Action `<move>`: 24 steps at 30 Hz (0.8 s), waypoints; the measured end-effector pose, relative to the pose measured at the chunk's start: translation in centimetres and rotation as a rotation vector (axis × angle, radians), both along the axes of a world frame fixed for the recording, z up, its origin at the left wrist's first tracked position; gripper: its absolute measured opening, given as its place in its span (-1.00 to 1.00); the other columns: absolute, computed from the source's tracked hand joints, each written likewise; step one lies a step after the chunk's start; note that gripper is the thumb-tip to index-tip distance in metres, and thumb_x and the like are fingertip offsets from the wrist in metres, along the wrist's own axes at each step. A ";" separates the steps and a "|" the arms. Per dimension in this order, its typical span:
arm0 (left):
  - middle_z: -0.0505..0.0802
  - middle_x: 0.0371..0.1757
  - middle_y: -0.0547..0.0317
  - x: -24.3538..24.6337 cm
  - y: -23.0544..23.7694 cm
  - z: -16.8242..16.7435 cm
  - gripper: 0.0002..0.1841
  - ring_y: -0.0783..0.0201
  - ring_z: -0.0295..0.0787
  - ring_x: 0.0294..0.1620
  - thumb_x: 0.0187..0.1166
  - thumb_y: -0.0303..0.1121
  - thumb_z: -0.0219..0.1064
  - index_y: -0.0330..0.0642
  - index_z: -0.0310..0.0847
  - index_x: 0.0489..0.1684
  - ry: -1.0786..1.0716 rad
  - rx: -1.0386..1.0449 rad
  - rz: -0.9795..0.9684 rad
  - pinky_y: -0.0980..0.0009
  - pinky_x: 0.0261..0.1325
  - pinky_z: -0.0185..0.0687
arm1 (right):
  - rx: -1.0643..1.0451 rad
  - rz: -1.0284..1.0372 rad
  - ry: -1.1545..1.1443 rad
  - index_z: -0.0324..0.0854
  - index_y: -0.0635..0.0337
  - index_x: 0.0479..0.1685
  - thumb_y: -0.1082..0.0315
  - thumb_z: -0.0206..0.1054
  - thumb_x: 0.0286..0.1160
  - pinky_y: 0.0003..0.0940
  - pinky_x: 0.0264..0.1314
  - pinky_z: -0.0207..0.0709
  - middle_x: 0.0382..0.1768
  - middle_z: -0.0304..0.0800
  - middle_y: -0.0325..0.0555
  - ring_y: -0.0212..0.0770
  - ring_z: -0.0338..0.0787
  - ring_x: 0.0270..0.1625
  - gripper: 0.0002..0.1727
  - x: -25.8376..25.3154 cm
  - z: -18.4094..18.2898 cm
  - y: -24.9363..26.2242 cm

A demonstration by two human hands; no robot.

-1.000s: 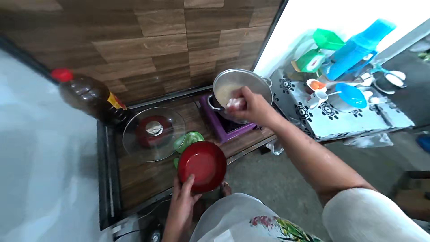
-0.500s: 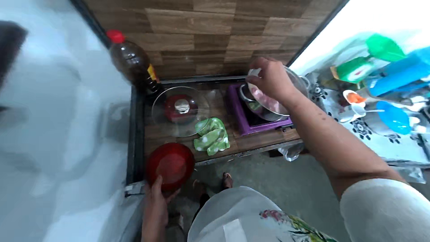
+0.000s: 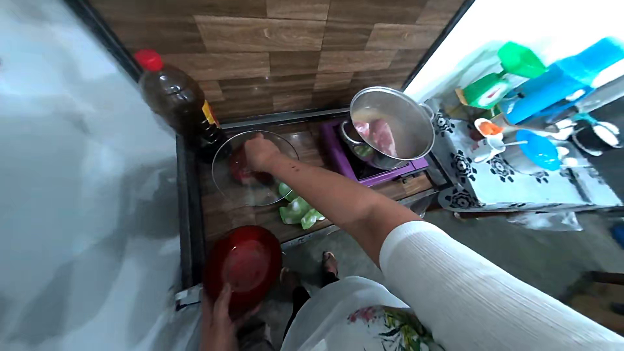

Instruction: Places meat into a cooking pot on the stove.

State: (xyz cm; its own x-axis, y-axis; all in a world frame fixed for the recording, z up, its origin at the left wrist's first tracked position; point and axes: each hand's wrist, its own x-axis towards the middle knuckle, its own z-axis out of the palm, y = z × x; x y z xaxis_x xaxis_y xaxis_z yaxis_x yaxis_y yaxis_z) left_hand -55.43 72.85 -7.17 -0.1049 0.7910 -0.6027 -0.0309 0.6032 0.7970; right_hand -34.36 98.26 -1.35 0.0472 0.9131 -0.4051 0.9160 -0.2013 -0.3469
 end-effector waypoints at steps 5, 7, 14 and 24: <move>0.62 0.42 -0.23 -1.0 -0.2 -0.1 -0.36 0.00 0.87 -0.01 0.84 -0.12 -0.08 -0.05 -0.17 0.88 -0.019 -0.031 -0.008 0.06 -0.20 0.86 | -0.032 0.068 -0.042 0.66 0.41 0.14 0.26 0.52 0.46 0.32 0.23 0.60 0.26 0.70 0.32 0.30 0.69 0.37 -0.58 0.4 0.3 0.3; 0.66 0.34 -0.23 -1.1 0.1 -0.3 -0.38 0.01 0.89 -0.09 0.84 -0.13 -0.10 -0.10 -0.15 0.85 -0.024 -0.030 -0.023 0.07 -0.25 0.88 | -0.012 0.074 -0.028 0.66 0.41 0.13 0.29 0.51 0.46 0.30 0.22 0.62 0.24 0.72 0.32 0.29 0.71 0.36 -0.61 0.3 0.0 0.1; 0.76 0.17 -0.17 -0.1 2.0 0.2 -0.43 0.08 0.92 -0.25 0.86 -0.19 -0.08 -0.17 -0.05 0.80 -0.044 0.025 -0.059 0.14 -0.32 0.90 | 0.102 0.097 -0.025 0.69 0.39 -0.03 0.28 0.50 0.47 0.28 0.14 0.64 0.07 0.77 0.28 0.25 0.78 0.19 -0.68 2.3 3.9 -1.9; 0.80 0.08 -0.25 0.5 4.8 -0.5 -0.40 0.02 0.92 -0.34 0.87 -0.17 -0.09 -0.11 -0.18 0.83 -0.065 0.019 -0.061 0.15 -0.36 0.90 | 0.298 -0.176 -0.022 0.77 0.21 -0.05 0.21 0.52 0.41 -0.01 -0.22 0.79 -0.24 0.86 0.00 -0.11 0.85 -0.38 -0.72 19.1 18.1 -7.3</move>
